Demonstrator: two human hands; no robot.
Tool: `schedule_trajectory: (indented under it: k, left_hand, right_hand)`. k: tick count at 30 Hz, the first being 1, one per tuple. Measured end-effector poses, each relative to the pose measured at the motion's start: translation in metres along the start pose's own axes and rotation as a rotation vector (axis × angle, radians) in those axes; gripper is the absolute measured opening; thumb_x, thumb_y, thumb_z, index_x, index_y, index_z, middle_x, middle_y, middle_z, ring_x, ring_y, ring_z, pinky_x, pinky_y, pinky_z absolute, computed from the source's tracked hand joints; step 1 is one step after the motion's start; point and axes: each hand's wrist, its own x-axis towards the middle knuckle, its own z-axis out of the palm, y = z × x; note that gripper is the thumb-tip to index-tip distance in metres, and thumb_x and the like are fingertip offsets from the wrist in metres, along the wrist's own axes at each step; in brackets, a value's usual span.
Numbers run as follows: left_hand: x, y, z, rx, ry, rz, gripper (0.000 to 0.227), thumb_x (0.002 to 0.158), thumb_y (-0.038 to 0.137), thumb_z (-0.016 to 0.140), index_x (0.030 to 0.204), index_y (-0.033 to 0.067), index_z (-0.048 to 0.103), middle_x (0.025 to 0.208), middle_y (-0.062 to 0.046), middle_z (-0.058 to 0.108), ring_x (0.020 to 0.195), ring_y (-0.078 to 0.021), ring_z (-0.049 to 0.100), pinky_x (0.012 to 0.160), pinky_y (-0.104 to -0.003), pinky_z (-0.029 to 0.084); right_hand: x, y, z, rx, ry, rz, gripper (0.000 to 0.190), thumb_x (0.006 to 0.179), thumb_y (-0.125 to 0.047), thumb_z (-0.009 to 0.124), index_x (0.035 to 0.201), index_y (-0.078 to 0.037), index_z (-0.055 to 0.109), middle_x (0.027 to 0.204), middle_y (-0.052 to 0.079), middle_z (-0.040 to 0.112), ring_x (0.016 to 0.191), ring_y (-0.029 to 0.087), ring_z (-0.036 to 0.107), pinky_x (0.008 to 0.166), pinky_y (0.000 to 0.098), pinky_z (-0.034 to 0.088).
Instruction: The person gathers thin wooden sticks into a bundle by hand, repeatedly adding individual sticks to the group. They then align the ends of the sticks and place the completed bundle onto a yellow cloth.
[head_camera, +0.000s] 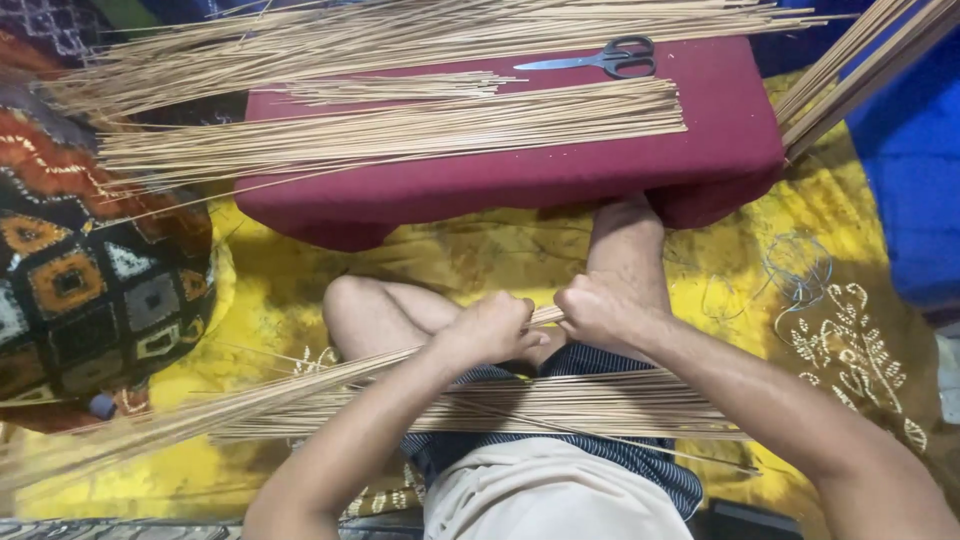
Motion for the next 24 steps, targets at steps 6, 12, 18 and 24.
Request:
schedule_trajectory:
  k: [6, 12, 18, 24]
  left_hand:
    - [0.001, -0.022, -0.014, -0.629, -0.434, -0.274, 0.039, 0.099, 0.033, 0.061, 0.094, -0.0063, 0.065, 0.064, -0.016, 0.069, 0.049, -0.0198, 0.069, 0.046, -0.03, 0.061]
    - [0.004, -0.014, 0.003, 0.08, -0.072, -0.088, 0.033, 0.094, 0.036, 0.071, 0.09, 0.0033, 0.073, 0.07, -0.019, 0.071, 0.077, -0.0364, 0.077, 0.069, -0.044, 0.065]
    - [0.02, -0.046, 0.077, 0.603, 0.576, 0.044, 0.012, 0.086, 0.028, 0.065, 0.078, 0.0196, 0.064, 0.06, 0.001, 0.061, 0.057, -0.0222, 0.07, 0.051, -0.039, 0.058]
    - [-0.008, -0.007, -0.016, -0.038, -0.024, -0.116, 0.039, 0.089, 0.042, 0.072, 0.091, 0.003, 0.069, 0.085, -0.025, 0.073, 0.09, -0.0445, 0.074, 0.077, -0.052, 0.06]
  right_hand:
    - [0.008, 0.047, 0.071, -0.191, 0.323, -0.043, 0.039, 0.065, -0.052, 0.076, 0.079, -0.018, 0.065, 0.076, 0.004, 0.071, 0.066, 0.031, 0.074, 0.062, 0.0463, 0.062]
    - [0.004, 0.014, 0.013, -0.08, 0.029, 0.054, 0.037, 0.072, -0.05, 0.076, 0.075, -0.013, 0.073, 0.077, 0.009, 0.074, 0.08, 0.032, 0.077, 0.068, 0.048, 0.062]
    - [0.008, 0.004, -0.015, 0.09, -0.213, 0.111, 0.037, 0.074, -0.046, 0.07, 0.08, -0.011, 0.08, 0.082, 0.021, 0.076, 0.088, 0.042, 0.076, 0.076, 0.0551, 0.059]
    - [0.011, 0.02, 0.012, -0.034, -0.011, 0.06, 0.033, 0.081, -0.044, 0.06, 0.076, -0.016, 0.076, 0.076, 0.013, 0.075, 0.077, 0.036, 0.077, 0.068, 0.0508, 0.06]
